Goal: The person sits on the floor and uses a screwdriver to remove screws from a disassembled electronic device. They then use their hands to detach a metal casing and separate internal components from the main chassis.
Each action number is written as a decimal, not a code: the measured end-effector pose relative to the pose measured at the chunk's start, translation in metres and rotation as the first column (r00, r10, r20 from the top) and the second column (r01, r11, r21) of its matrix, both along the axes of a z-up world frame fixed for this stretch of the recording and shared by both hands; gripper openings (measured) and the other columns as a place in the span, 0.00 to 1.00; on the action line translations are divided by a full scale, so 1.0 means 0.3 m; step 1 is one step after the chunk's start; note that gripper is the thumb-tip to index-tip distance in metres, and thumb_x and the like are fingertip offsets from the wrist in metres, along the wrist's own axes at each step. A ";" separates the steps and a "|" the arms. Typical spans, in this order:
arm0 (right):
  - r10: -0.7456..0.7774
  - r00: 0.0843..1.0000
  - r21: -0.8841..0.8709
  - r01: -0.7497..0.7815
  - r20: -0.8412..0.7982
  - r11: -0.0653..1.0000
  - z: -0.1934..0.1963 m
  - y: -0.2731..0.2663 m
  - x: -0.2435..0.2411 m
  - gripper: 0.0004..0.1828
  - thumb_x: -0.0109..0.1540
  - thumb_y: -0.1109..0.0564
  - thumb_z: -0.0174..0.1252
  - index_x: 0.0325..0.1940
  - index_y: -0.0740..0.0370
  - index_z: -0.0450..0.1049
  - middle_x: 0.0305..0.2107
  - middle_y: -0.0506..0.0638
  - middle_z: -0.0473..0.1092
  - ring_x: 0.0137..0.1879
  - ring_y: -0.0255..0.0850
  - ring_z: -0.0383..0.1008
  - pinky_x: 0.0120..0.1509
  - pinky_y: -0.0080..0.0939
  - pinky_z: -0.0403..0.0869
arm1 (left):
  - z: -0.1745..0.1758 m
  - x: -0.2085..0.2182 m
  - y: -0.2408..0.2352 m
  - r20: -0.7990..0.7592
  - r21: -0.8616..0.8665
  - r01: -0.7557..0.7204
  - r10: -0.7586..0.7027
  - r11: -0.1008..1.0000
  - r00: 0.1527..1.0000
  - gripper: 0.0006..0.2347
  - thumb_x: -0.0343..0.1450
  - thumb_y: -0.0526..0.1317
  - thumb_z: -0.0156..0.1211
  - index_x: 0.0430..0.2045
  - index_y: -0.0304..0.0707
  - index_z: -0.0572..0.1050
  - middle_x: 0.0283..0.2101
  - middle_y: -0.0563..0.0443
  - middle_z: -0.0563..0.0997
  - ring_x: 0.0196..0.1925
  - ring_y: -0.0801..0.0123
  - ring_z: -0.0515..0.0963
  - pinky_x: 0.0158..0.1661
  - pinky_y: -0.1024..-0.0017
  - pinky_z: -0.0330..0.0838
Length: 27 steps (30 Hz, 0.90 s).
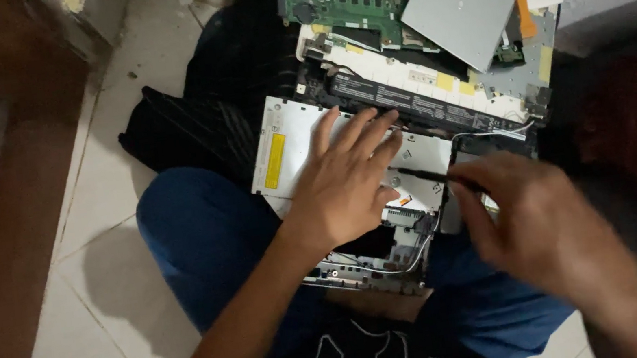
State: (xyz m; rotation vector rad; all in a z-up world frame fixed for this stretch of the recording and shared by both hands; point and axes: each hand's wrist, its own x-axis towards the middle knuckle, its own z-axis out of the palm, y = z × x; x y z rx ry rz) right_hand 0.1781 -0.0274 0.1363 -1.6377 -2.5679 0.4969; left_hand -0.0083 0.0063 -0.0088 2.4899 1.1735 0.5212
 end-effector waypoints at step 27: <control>0.612 0.728 -0.028 -0.636 0.307 0.771 0.021 0.180 -0.011 0.37 0.44 0.64 0.59 0.58 0.61 0.65 0.46 0.56 0.62 0.47 0.53 0.67 0.44 0.50 0.66 | 0.116 -0.047 0.087 0.535 -0.214 0.339 -0.180 0.916 0.825 0.09 0.74 0.41 0.57 0.45 0.47 0.79 0.59 0.50 0.79 0.64 0.57 0.75 0.66 0.39 0.45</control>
